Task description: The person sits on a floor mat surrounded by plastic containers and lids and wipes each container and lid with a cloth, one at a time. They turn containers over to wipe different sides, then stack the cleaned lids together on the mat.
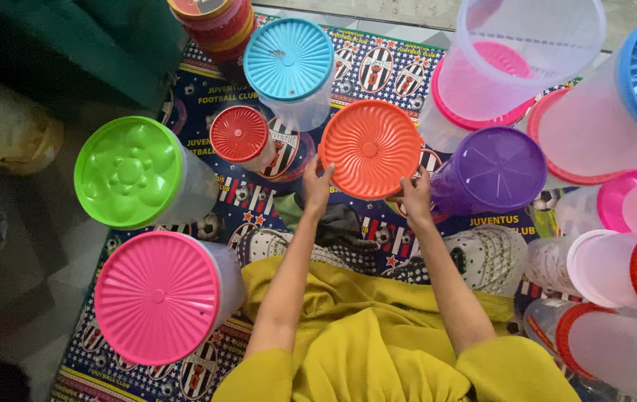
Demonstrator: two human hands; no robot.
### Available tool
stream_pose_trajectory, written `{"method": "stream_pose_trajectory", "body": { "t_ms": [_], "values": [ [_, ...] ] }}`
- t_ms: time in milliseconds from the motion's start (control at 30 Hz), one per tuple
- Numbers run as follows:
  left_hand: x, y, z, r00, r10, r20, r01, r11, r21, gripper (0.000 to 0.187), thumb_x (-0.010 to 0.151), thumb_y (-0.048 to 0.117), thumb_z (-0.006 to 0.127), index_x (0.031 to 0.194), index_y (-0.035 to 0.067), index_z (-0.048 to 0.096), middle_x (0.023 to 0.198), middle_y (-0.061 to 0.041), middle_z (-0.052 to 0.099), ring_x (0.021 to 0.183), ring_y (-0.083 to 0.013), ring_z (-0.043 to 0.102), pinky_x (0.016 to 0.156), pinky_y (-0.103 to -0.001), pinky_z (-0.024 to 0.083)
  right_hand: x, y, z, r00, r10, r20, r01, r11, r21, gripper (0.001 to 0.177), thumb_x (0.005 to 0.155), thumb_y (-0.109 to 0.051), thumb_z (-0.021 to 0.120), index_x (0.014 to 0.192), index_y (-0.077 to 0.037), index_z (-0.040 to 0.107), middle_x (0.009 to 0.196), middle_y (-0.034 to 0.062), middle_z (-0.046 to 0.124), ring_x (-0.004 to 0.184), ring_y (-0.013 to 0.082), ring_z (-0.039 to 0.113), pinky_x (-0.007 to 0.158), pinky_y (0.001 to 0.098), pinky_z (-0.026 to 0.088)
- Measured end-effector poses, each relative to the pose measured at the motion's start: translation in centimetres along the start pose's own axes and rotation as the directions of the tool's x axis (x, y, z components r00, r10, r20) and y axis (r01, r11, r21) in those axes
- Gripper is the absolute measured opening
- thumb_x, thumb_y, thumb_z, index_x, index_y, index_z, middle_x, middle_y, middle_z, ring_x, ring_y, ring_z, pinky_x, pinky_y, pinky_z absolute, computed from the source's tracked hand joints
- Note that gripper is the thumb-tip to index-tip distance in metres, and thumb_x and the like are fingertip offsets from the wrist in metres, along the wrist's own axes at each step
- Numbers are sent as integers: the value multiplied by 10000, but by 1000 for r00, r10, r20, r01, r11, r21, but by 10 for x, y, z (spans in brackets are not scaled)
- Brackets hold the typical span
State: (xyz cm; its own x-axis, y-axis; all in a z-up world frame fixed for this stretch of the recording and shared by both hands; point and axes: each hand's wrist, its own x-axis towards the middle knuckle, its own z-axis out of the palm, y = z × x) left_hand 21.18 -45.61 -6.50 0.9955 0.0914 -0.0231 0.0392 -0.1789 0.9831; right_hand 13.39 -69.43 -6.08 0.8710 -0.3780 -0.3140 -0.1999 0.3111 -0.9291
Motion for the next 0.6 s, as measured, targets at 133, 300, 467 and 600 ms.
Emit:
{"method": "stream_pose_trajectory", "body": {
  "t_ms": [133, 300, 467, 600],
  "values": [
    [5, 5, 9, 999, 35, 12, -35, 999, -32, 477, 938, 196, 737, 1348, -14, 614, 1263, -127, 705, 1172, -210, 651, 1015, -336, 482, 27, 19, -12, 1000, 8, 4, -8, 1000, -3, 474, 1019, -140, 520, 1464, -57, 378, 1066, 160, 646, 785, 239, 730, 620, 377, 642],
    [7, 37, 16, 977, -157, 146, 191, 947, -259, 476, 995, 218, 642, 1401, 25, 484, 1082, -126, 696, 864, -162, 659, 687, -319, 567, 19, 27, -14, 995, 95, -9, -94, 991, 97, 502, 1127, -398, 399, 1390, 24, 463, 1043, 143, 603, 769, 263, 722, 687, 400, 655],
    [5, 78, 4, 964, -201, 174, 260, 848, -461, 506, 993, 173, 584, 1427, 43, 357, 1126, -99, 699, 872, -138, 709, 673, -297, 621, -14, 28, 10, 969, 246, 23, -247, 956, 156, 558, 1051, -476, 425, 1429, -71, 363, 1143, 194, 544, 764, 307, 725, 699, 448, 639],
    [3, 109, -28, 974, -192, 121, 226, 765, -602, 483, 978, 87, 596, 1408, 25, 385, 1145, -123, 664, 932, -189, 710, 748, -315, 645, -12, 31, 26, 958, 287, 24, -285, 932, 223, 615, 1007, -411, 536, 1441, -97, 234, 1228, 213, 489, 827, 330, 745, 789, 479, 649]
  ]
}}
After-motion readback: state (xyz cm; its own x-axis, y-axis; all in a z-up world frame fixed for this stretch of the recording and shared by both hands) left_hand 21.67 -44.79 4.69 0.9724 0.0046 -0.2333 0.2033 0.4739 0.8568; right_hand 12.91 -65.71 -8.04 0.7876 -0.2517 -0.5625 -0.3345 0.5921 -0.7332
